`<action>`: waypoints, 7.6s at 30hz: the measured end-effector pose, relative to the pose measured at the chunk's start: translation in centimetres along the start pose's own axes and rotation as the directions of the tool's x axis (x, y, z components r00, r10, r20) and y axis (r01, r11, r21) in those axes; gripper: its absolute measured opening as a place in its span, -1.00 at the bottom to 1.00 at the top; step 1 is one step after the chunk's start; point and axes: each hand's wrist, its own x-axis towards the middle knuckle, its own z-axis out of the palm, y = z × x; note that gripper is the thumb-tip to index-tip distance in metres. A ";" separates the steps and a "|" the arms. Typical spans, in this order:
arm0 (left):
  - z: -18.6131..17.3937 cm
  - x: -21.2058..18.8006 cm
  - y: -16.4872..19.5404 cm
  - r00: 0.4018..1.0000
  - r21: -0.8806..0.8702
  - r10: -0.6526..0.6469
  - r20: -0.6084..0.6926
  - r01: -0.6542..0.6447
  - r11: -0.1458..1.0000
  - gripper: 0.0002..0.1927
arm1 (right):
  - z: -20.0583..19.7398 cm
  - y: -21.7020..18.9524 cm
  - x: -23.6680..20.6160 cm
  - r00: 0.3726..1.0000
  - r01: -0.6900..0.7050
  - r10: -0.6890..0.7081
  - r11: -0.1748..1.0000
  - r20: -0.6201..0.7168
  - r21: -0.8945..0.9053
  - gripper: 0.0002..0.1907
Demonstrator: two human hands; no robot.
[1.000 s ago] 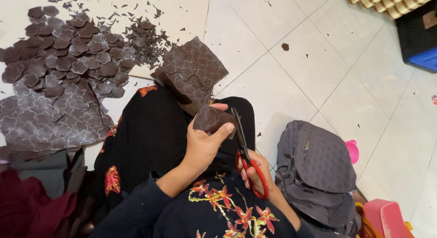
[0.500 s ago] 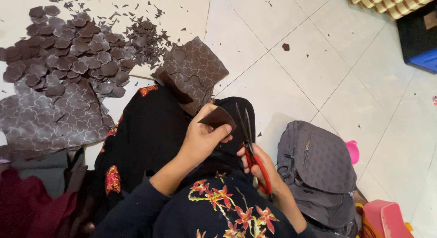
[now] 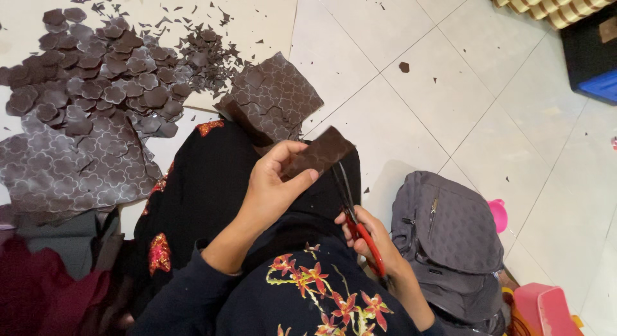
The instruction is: The person sits on the floor and uses red-handled scissors to cut flower-shaped pieces from a brown patterned sheet. The cut shapes are placed in a growing pile on the floor while the remaining sheet is repositioned for continued cutting.
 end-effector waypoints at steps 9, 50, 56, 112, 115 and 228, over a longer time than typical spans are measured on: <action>0.7 -0.2 0.2 0.989 -0.220 -0.146 0.038 0.151 0.964 -0.57 | 1.0 -0.8 0.2 1.000 -0.027 0.027 0.999 -0.008 0.039 0.09; 3.1 -1.5 1.6 0.997 -0.253 -0.071 -0.013 0.066 0.965 -0.44 | 2.3 -0.8 0.1 0.995 -0.086 0.096 0.977 -0.042 0.194 0.03; 3.2 -1.6 1.8 0.998 -0.242 -0.067 -0.014 0.061 0.968 -0.45 | 2.3 -0.3 0.2 0.995 -0.068 0.081 0.974 -0.052 0.217 0.01; 2.3 -1.5 2.8 0.999 -0.200 -0.033 0.029 0.038 0.979 -0.40 | 0.3 0.7 0.1 0.996 -0.058 0.064 0.994 -0.063 0.094 -0.01; 2.2 -1.5 2.9 0.998 -0.186 -0.055 0.037 0.061 0.981 -0.38 | -0.2 0.5 0.0 0.997 -0.054 0.058 0.997 -0.059 0.061 -0.02; 2.9 -0.3 -2.4 0.991 -0.372 -0.137 0.002 0.128 0.919 -0.67 | 1.4 -0.4 -0.7 0.998 -0.014 0.039 0.931 -0.059 0.366 -0.21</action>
